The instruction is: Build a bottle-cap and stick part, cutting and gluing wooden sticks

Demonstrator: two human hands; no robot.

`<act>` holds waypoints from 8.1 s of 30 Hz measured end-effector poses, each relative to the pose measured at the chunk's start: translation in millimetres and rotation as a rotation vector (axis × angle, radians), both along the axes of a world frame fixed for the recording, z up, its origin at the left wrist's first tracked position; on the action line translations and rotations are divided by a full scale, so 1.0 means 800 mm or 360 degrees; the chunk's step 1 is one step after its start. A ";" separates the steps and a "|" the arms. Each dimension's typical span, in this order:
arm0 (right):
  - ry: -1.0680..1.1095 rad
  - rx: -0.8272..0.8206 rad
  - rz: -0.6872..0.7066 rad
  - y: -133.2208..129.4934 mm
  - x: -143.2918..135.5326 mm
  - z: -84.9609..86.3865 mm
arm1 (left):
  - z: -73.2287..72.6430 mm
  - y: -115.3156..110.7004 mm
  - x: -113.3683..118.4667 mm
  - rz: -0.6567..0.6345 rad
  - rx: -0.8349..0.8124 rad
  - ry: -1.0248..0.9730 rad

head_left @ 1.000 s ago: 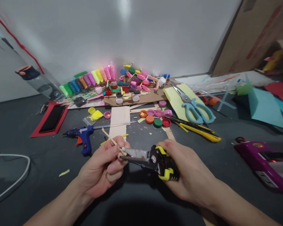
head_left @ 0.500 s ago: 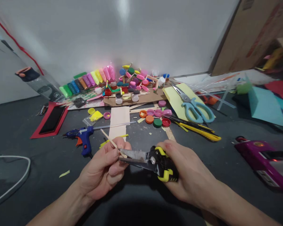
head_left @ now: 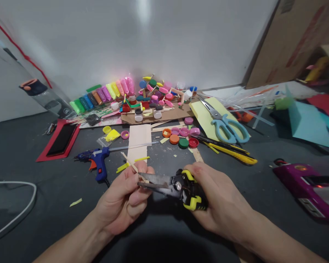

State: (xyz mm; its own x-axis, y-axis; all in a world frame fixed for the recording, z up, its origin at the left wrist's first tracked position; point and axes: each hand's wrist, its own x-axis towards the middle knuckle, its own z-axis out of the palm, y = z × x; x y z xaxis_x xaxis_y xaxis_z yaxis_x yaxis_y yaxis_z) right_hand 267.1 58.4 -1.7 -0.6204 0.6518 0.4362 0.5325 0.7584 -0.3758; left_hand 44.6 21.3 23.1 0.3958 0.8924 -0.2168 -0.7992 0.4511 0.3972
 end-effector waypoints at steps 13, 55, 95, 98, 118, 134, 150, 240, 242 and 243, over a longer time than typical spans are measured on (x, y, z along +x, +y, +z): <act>-0.0023 0.0265 -0.0043 -0.002 0.000 0.001 | 0.006 -0.002 0.004 -0.0039 -0.0052 -0.0056; 0.0081 -0.0139 0.0026 -0.004 -0.007 0.001 | 0.007 0.002 -0.002 0.0085 0.0048 0.0126; 0.0189 -0.0244 -0.0086 -0.001 -0.008 0.002 | 0.006 -0.001 0.000 0.0136 0.0069 0.0142; 0.0194 -0.0271 -0.0076 -0.001 -0.009 0.003 | 0.006 0.000 -0.001 0.0135 0.0062 0.0153; 0.0104 -0.0165 0.0009 -0.008 -0.005 -0.005 | 0.003 0.001 0.003 0.0180 0.0062 0.0218; 0.0119 -0.0072 -0.0097 0.003 -0.004 -0.005 | 0.007 0.000 0.004 0.0206 0.0074 0.0385; 0.0092 -0.0163 0.0046 -0.002 -0.001 -0.003 | 0.005 0.000 0.001 0.0080 0.0092 0.0369; -0.0632 -0.0055 -0.1139 0.158 0.099 0.004 | 0.014 -0.001 -0.031 0.1207 0.2333 0.3217; -0.0665 -0.0066 -0.1117 0.161 0.106 -0.003 | 0.010 -0.001 -0.030 0.1170 0.2286 0.3132; -0.0673 -0.0071 -0.1096 0.161 0.107 -0.004 | 0.008 -0.001 -0.029 0.1144 0.2252 0.3096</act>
State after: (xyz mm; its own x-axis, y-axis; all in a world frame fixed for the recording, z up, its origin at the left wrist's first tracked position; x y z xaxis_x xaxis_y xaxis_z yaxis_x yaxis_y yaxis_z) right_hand 352.9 187.4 -5.1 -0.1802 0.9589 0.2191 0.9784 0.1977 -0.0603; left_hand 21.0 20.3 29.6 0.2991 0.6122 0.7319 0.7637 -0.6135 0.2011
